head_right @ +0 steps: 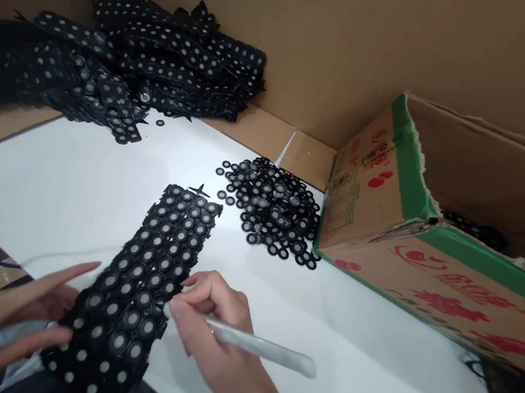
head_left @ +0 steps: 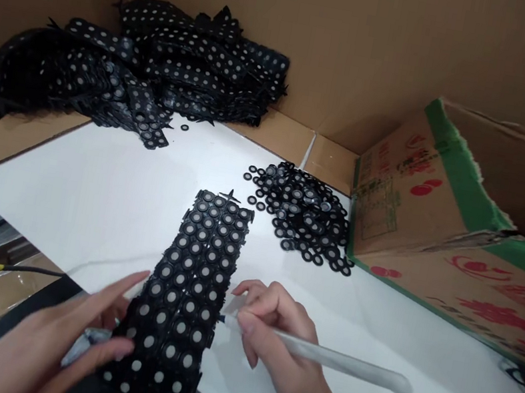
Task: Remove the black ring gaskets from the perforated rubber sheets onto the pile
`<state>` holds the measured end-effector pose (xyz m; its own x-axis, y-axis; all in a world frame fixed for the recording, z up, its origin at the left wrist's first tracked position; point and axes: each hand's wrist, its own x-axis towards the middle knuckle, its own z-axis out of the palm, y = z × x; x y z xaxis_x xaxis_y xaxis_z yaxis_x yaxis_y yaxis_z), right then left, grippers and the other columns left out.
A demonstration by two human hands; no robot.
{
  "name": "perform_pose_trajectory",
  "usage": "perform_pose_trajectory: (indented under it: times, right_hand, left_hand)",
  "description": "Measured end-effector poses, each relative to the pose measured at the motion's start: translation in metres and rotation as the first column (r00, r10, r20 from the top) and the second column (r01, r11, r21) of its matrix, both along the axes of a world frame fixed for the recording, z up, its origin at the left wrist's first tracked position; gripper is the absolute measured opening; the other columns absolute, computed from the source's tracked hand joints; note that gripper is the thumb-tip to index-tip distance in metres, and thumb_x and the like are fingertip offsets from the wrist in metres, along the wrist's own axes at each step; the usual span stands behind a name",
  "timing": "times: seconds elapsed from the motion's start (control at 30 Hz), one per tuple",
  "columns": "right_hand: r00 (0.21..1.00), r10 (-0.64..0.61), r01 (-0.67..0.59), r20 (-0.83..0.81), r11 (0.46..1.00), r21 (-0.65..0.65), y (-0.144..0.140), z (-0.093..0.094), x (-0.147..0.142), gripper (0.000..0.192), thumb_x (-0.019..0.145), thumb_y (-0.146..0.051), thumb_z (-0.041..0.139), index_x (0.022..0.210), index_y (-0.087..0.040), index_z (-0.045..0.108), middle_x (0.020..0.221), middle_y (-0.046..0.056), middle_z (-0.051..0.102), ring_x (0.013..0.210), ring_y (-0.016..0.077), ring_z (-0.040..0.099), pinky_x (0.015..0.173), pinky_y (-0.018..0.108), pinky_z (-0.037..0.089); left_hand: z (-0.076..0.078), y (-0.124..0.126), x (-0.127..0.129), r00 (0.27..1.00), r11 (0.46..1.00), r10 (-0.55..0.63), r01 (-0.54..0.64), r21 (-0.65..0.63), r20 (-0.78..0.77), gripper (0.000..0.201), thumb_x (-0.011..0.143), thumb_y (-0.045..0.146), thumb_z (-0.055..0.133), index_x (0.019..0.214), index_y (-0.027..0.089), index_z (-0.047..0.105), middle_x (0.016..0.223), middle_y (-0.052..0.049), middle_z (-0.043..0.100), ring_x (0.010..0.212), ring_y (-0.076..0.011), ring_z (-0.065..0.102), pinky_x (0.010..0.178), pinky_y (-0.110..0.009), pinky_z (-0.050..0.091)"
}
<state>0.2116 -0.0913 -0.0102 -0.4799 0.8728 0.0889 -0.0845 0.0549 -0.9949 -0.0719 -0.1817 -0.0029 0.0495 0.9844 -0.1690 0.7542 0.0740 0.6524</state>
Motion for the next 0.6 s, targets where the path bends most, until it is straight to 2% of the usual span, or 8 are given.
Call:
perform_pose_trajectory:
  times: [0.07,0.1,0.13,0.2,0.3,0.43,0.5,0.6]
  right_hand:
    - [0.999,-0.041,0.041,-0.005,0.999,-0.011,0.001,-0.005,-0.001,0.018,0.099,-0.028,0.054,0.082,-0.026,0.049,0.052,-0.009,0.046,0.054,0.0135,0.042,0.083,0.04,0.048]
    - [0.999,-0.053,0.053,-0.004,0.999,-0.004,0.001,-0.006,-0.001,0.017,0.098,-0.027,0.054,0.082,-0.025,0.05,0.053,-0.009,0.046,0.055,0.0137,0.042,0.075,0.037,0.048]
    - [0.998,-0.063,0.063,0.001,0.998,0.004,0.002,-0.007,-0.001,0.016,0.098,-0.027,0.054,0.083,-0.025,0.05,0.055,-0.008,0.047,0.055,0.0136,0.042,0.066,0.033,0.046]
    - [0.995,-0.096,0.095,0.013,0.995,0.033,0.003,-0.007,0.0,0.015,0.098,-0.026,0.054,0.083,-0.025,0.051,0.058,-0.007,0.047,0.054,0.0133,0.042,0.055,0.028,0.038]
    - [0.986,-0.161,0.157,0.052,0.985,0.076,0.005,-0.005,0.004,0.016,0.098,-0.026,0.052,0.083,-0.024,0.05,0.06,-0.006,0.047,0.054,0.013,0.044,0.051,0.027,0.034]
    - [0.973,-0.199,0.183,0.117,0.974,0.137,0.009,-0.002,0.01,0.017,0.098,-0.027,0.051,0.081,-0.023,0.05,0.058,-0.006,0.048,0.052,0.0123,0.045,0.05,0.026,0.035]
    - [0.961,-0.222,0.201,0.163,0.97,0.134,0.011,0.001,0.011,0.017,0.097,-0.028,0.051,0.081,-0.023,0.052,0.057,-0.005,0.051,0.05,0.0118,0.047,0.049,0.024,0.036]
    - [0.916,-0.314,0.293,0.25,0.949,0.119,0.014,0.004,0.013,0.01,0.094,-0.03,0.056,0.088,-0.022,0.057,0.058,-0.005,0.057,0.049,0.0119,0.053,0.049,0.024,0.041]
  left_hand:
    - [0.013,0.03,0.009,0.992,0.998,0.005,0.002,0.055,-0.126,0.04,0.091,0.051,0.06,0.13,0.04,0.053,0.119,-0.002,0.074,0.097,-0.0329,0.074,0.09,-0.043,0.06]
    - [0.019,0.049,0.016,0.989,0.997,-0.052,0.06,0.055,-0.137,0.036,0.094,0.051,0.056,0.126,0.036,0.055,0.12,-0.004,0.072,0.098,-0.0327,0.073,0.089,-0.042,0.059]
    - [0.023,0.069,0.025,0.988,0.995,-0.043,0.056,0.086,-0.151,0.033,0.098,0.049,0.05,0.126,0.032,0.054,0.122,-0.006,0.07,0.102,-0.032,0.071,0.091,-0.042,0.057]
    - [0.026,0.109,0.044,0.969,0.972,-0.146,0.178,0.153,-0.198,0.038,0.101,0.04,0.047,0.134,0.021,0.049,0.134,-0.014,0.062,0.12,-0.034,0.061,0.103,-0.047,0.048]
    - [0.019,0.154,0.068,0.957,0.955,-0.192,0.233,0.184,-0.216,0.053,0.095,0.03,0.06,0.14,0.009,0.042,0.143,-0.023,0.052,0.135,-0.0372,0.044,0.113,-0.051,0.034]
    - [0.009,0.178,0.079,0.96,0.961,-0.197,0.23,0.155,-0.199,0.054,0.09,0.022,0.066,0.138,0.008,0.046,0.127,-0.021,0.057,0.123,-0.0418,0.048,0.103,-0.057,0.04]
    - [0.008,0.18,0.078,0.969,0.969,-0.185,0.207,0.135,-0.161,0.049,0.087,0.021,0.067,0.133,0.014,0.051,0.118,-0.015,0.057,0.117,-0.0406,0.049,0.1,-0.057,0.042]
    - [0.011,0.18,0.078,0.983,0.978,-0.176,0.181,0.103,-0.058,0.048,0.083,0.019,0.069,0.128,0.024,0.052,0.119,-0.009,0.049,0.114,-0.0351,0.052,0.098,-0.053,0.046]
